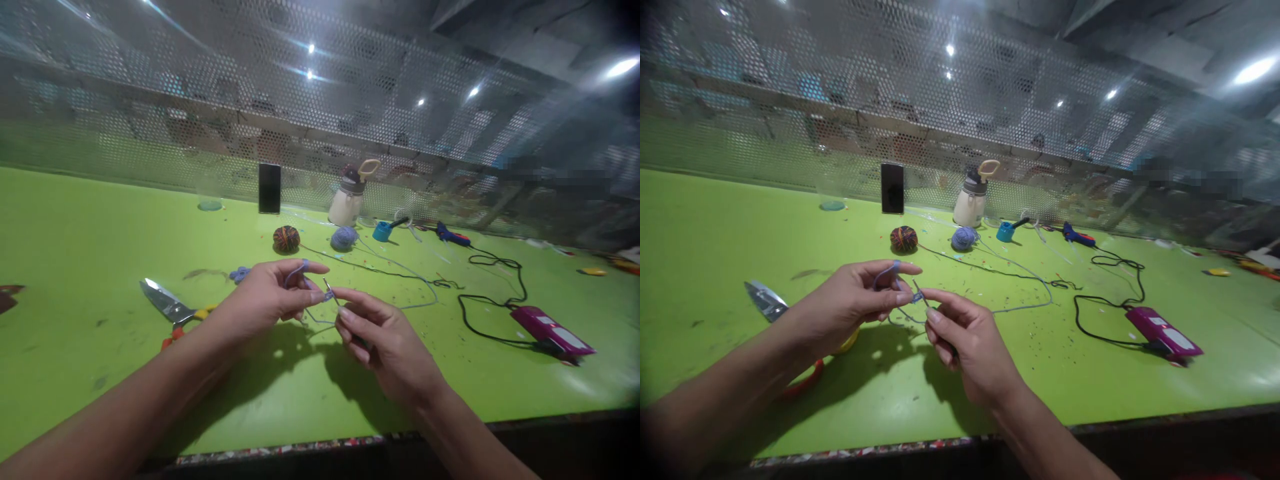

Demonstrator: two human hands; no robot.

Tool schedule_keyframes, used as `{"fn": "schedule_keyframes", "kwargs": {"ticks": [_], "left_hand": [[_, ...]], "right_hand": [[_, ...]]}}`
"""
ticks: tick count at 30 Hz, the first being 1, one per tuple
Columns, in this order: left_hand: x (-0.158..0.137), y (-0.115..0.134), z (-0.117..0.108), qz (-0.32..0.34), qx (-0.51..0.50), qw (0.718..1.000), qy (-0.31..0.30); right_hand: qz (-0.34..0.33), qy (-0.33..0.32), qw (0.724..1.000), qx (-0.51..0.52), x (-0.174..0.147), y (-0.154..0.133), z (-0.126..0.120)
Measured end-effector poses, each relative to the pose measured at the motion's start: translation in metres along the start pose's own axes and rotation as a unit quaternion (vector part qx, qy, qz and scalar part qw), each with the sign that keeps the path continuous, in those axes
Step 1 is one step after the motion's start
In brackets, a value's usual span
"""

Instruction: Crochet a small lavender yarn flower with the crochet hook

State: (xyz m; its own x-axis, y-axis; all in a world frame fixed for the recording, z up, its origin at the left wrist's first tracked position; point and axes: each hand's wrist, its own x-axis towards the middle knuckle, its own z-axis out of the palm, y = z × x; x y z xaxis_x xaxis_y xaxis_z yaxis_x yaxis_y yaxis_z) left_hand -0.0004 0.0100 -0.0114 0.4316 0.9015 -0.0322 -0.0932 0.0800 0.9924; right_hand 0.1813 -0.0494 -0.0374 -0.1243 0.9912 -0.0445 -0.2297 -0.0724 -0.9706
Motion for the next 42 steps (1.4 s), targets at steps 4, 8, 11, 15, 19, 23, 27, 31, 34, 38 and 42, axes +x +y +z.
{"fn": "schedule_keyframes", "kwargs": {"ticks": [4,8,11,15,19,23,27,31,34,38,42], "left_hand": [[0.001,0.000,-0.001,0.001,-0.032,0.999,0.018],[0.000,0.003,0.000,0.004,-0.047,0.998,0.034],[-0.001,0.005,0.003,0.023,-0.027,0.998,0.048],[-0.004,0.008,0.007,0.046,0.016,0.997,0.067],[-0.006,0.010,0.009,0.052,0.039,0.994,0.083],[-0.005,0.009,0.008,0.026,0.015,0.996,0.081],[-0.002,0.005,0.006,0.003,-0.016,0.998,0.067],[-0.003,0.003,0.006,0.010,-0.001,0.999,0.053],[-0.004,0.003,0.007,0.029,0.003,0.999,0.046],[-0.006,0.003,0.009,0.055,-0.002,0.997,0.061],[-0.006,0.004,0.011,0.059,-0.019,0.995,0.080]], "right_hand": [[-0.021,-0.007,0.997,-0.069,0.000,-0.001,-0.001],[-0.085,-0.014,0.972,-0.219,0.000,-0.009,-0.003],[-0.137,-0.008,0.930,-0.342,-0.002,-0.015,-0.004],[-0.187,-0.015,0.881,-0.434,-0.005,-0.019,-0.004],[-0.207,-0.021,0.842,-0.498,-0.007,-0.019,-0.004],[-0.210,-0.028,0.813,-0.542,-0.008,-0.021,-0.004],[-0.210,-0.043,0.817,-0.535,-0.008,-0.024,-0.004],[-0.218,-0.033,0.818,-0.531,-0.009,-0.022,-0.006],[-0.223,-0.021,0.818,-0.529,-0.009,-0.019,-0.006],[-0.227,0.002,0.837,-0.497,-0.010,-0.013,-0.003],[-0.234,0.022,0.858,-0.457,-0.010,-0.009,0.002]]}}
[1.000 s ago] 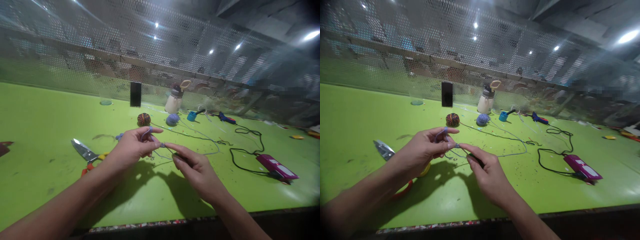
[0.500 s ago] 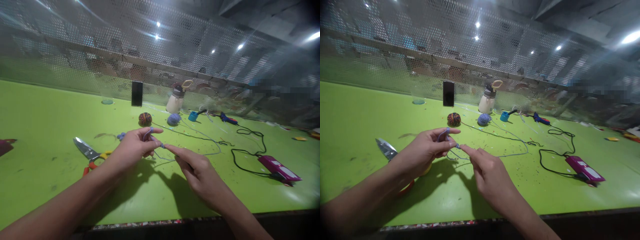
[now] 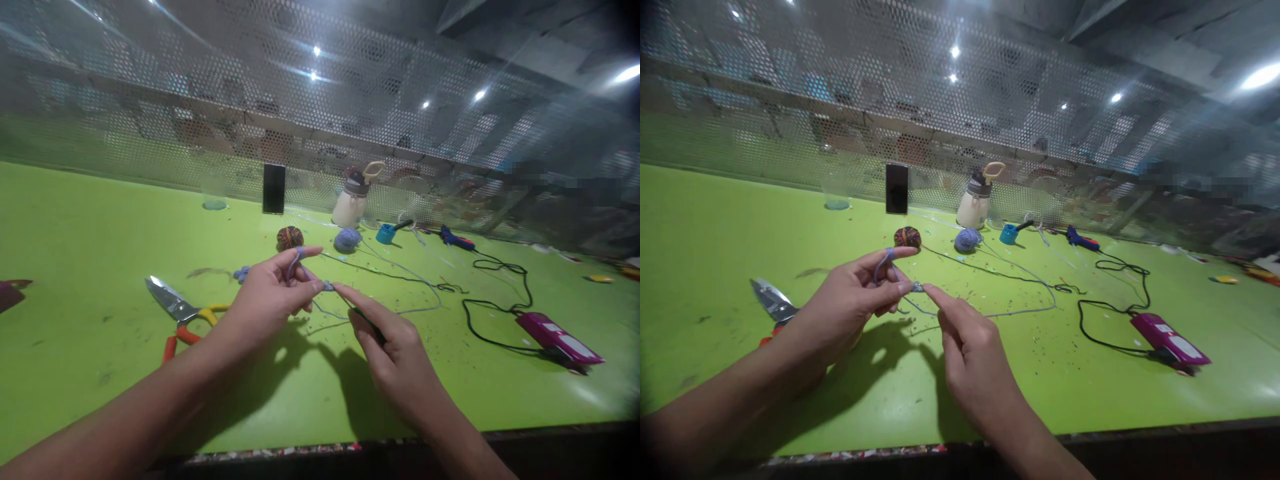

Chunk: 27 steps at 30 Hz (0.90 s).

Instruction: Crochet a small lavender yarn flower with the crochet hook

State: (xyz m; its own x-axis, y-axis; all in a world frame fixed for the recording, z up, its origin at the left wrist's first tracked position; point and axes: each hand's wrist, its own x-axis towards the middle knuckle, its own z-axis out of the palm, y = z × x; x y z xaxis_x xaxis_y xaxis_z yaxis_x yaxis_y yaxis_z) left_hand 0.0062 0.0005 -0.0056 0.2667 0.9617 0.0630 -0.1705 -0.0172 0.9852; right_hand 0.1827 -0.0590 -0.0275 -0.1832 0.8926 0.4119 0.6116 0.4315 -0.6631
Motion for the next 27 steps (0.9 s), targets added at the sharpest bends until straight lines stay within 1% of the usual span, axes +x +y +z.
{"fn": "schedule_keyframes", "kwargs": {"ticks": [3,5,9,12,15,18,23,27], "left_hand": [[0.002,0.000,0.000,-0.039,-0.048,0.998,0.001],[0.002,-0.001,-0.001,-0.061,-0.077,0.995,0.002],[0.002,-0.002,0.000,-0.079,-0.087,0.993,-0.017],[0.000,-0.001,0.000,-0.080,-0.086,0.992,-0.041],[-0.001,0.001,-0.001,-0.078,-0.075,0.991,-0.073],[-0.001,0.004,-0.003,-0.067,-0.067,0.992,-0.080],[-0.003,0.007,-0.005,-0.043,-0.066,0.993,-0.093],[-0.006,0.009,-0.005,-0.050,-0.084,0.990,-0.102]], "right_hand": [[-0.004,0.008,1.000,0.024,0.000,0.000,0.004],[0.000,0.027,0.999,0.035,-0.001,0.001,0.008],[0.033,0.096,0.991,0.089,-0.002,0.003,0.017],[0.068,0.121,0.978,0.153,-0.001,0.003,0.021],[0.108,0.113,0.965,0.212,0.000,0.003,0.019],[0.131,0.100,0.948,0.272,0.000,0.004,0.015],[0.145,0.064,0.907,0.390,-0.002,0.012,0.010],[0.142,0.049,0.891,0.429,-0.001,0.015,0.008]]}}
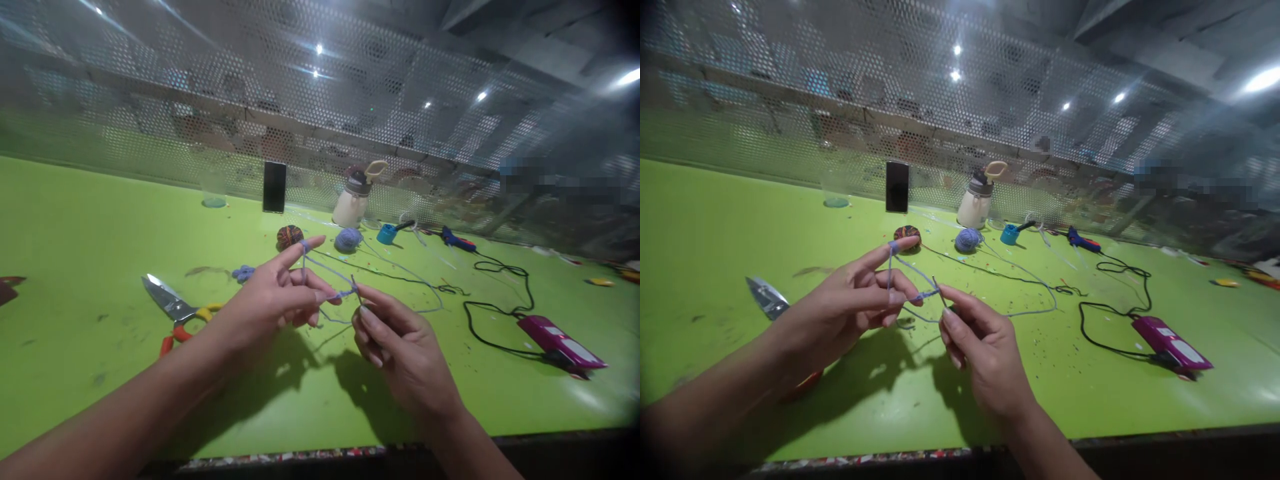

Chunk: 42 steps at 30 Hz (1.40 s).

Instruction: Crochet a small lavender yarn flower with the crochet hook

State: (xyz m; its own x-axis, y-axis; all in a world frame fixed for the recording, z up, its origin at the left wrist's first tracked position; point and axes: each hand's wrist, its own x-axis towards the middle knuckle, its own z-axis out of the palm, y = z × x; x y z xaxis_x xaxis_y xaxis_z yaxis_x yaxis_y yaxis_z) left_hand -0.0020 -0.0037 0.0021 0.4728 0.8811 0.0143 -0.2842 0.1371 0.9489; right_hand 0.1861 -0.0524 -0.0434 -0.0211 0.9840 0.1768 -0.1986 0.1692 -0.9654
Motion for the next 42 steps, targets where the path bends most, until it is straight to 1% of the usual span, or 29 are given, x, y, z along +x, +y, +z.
{"fn": "schedule_keyframes", "kwargs": {"ticks": [6,9,13,17,21,23,26,30,33,38,42], "left_hand": [[-0.002,-0.002,0.002,0.010,0.018,1.000,0.020],[-0.001,-0.004,0.002,0.003,0.014,0.999,0.032],[0.000,-0.002,0.000,-0.028,0.039,0.999,0.010],[0.001,0.000,-0.002,-0.044,0.060,0.997,-0.008],[0.000,0.001,-0.002,-0.050,0.070,0.996,-0.023],[-0.001,0.001,-0.002,-0.053,0.071,0.996,-0.021],[-0.002,0.004,-0.001,-0.047,0.070,0.996,-0.017],[-0.005,0.006,0.005,-0.025,0.060,0.998,-0.014],[-0.008,0.007,0.009,-0.008,0.066,0.998,-0.008],[-0.010,0.004,0.013,0.014,0.104,0.994,0.012],[-0.011,0.004,0.013,0.028,0.121,0.992,0.014]], "right_hand": [[0.008,-0.020,1.000,0.016,-0.003,0.001,-0.002],[0.012,-0.018,1.000,-0.004,-0.004,0.002,-0.004],[0.006,-0.019,0.999,-0.045,-0.002,0.002,-0.009],[-0.025,-0.030,0.995,-0.092,-0.001,0.001,-0.016],[-0.078,-0.045,0.986,-0.144,0.000,0.005,-0.024],[-0.120,-0.060,0.977,-0.169,0.001,0.005,-0.027],[-0.183,-0.085,0.956,-0.213,0.002,0.001,-0.030],[-0.239,-0.131,0.928,-0.254,0.004,-0.007,-0.031],[-0.267,-0.145,0.911,-0.280,0.005,-0.012,-0.032],[-0.309,-0.159,0.884,-0.313,0.006,-0.015,-0.035],[-0.312,-0.177,0.858,-0.368,0.004,-0.019,-0.036]]}}
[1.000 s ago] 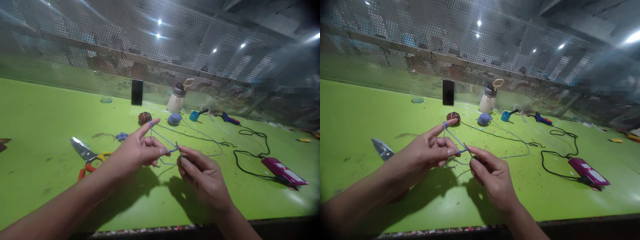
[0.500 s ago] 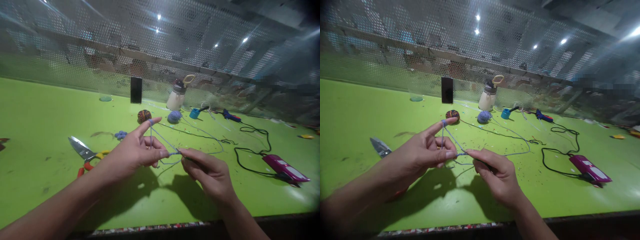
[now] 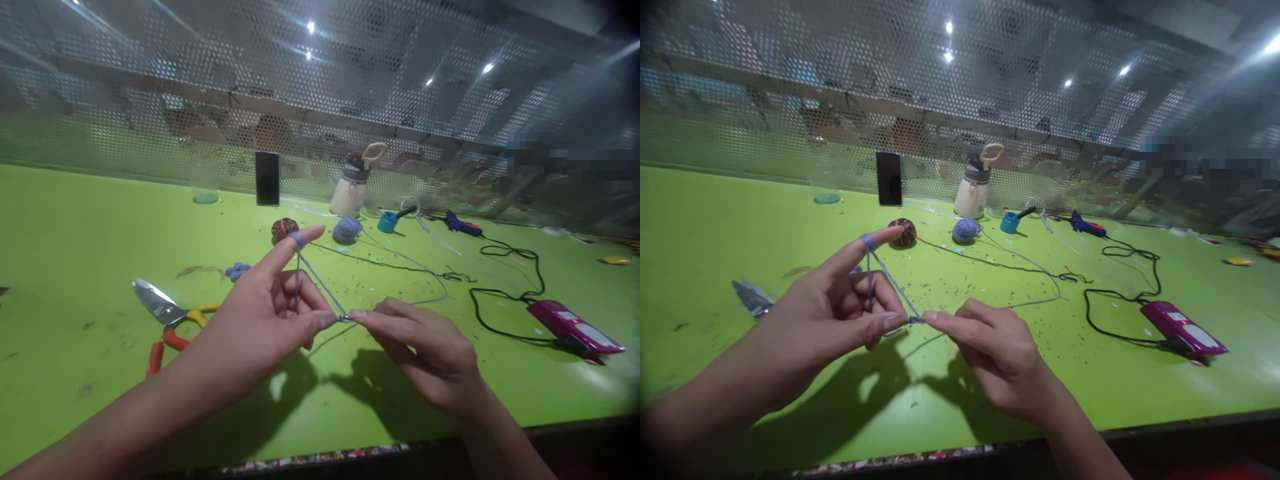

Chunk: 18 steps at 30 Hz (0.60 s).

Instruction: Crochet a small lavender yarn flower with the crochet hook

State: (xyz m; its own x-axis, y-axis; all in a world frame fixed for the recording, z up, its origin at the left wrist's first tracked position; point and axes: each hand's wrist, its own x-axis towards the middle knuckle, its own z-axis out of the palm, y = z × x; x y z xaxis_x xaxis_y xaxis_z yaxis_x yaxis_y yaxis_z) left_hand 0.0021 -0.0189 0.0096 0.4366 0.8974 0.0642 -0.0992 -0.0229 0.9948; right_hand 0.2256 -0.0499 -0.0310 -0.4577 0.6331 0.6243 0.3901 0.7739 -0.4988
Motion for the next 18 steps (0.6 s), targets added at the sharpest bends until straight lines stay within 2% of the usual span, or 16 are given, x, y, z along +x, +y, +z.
{"fn": "schedule_keyframes", "kwargs": {"ticks": [5,18], "left_hand": [[0.0008,-0.0005,-0.0015,-0.005,-0.008,1.000,0.006],[0.0054,-0.0018,-0.0055,-0.030,-0.024,0.999,-0.006]], "right_hand": [[0.001,-0.034,0.999,-0.016,-0.0011,-0.0010,-0.0037],[0.000,-0.068,0.993,-0.092,-0.0053,0.0011,-0.0050]]}}
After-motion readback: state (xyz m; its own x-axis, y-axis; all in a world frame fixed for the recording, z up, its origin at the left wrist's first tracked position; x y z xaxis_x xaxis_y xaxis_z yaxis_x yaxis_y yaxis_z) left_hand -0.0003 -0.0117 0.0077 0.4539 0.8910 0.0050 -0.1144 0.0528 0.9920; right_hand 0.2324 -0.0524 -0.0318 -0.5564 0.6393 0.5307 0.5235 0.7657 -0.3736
